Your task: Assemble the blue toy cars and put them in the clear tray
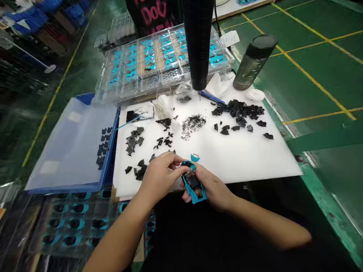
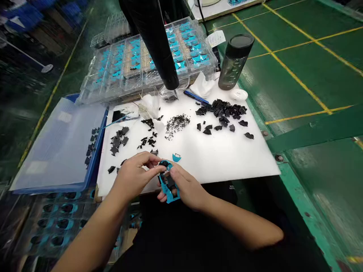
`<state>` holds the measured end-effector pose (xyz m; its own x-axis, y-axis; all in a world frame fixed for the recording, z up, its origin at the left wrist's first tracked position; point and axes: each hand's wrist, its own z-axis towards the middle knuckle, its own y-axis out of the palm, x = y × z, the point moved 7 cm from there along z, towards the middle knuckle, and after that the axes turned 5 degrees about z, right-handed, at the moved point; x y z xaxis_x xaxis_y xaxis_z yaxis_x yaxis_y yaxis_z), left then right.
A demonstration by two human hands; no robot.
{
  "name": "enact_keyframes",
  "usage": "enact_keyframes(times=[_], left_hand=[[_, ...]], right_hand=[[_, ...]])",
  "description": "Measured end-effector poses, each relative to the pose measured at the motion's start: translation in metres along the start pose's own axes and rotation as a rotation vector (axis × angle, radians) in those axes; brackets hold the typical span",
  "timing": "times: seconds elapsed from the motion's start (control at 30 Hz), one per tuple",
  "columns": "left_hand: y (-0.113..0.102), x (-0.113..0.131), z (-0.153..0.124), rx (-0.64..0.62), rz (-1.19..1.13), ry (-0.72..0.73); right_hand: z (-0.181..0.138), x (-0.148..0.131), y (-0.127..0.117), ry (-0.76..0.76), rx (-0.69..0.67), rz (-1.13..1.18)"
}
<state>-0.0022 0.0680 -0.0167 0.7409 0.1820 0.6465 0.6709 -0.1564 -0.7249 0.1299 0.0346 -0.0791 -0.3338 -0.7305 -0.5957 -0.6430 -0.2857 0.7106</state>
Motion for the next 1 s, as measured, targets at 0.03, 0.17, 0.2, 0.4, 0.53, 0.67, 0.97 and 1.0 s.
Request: enact_keyframes(times=[0.03, 0.17, 0.2, 0.4, 0.53, 0.67, 0.97, 1.0], left_hand=[[0.000, -0.001, -0.001, -0.019, -0.054, 0.043], [-0.001, -0.008, -0.005, -0.061, -0.203, 0.163], [0.000, -0.010, -0.005, -0.064, -0.223, 0.178], [0.012, -0.011, -0.009, -0.152, -0.268, 0.213], [-0.015, -0.026, 0.010, 0.203, -0.147, 0.085], [-0.038, -0.028, 0.049, 0.495, 0.033, -0.003], [-0.035, -0.018, 0.078, 0.512, -0.079, 0.156], [-0.038, -0.021, 0.067, 0.519, -0.201, 0.202]], right_hand=[[-0.001, 0.000, 0.002, 0.011, -0.010, 0.037], [-0.005, -0.003, 0.009, 0.056, -0.035, 0.145], [-0.005, -0.004, 0.010, 0.066, -0.036, 0.160], [-0.002, -0.004, 0.008, 0.120, 0.042, 0.098], [0.001, -0.004, -0.002, 0.083, 0.148, 0.052], [0.003, -0.003, -0.008, 0.079, 0.200, 0.050], [0.010, -0.006, -0.001, 0.037, 0.178, 0.018], [0.011, -0.005, -0.002, 0.049, 0.178, 0.015]])
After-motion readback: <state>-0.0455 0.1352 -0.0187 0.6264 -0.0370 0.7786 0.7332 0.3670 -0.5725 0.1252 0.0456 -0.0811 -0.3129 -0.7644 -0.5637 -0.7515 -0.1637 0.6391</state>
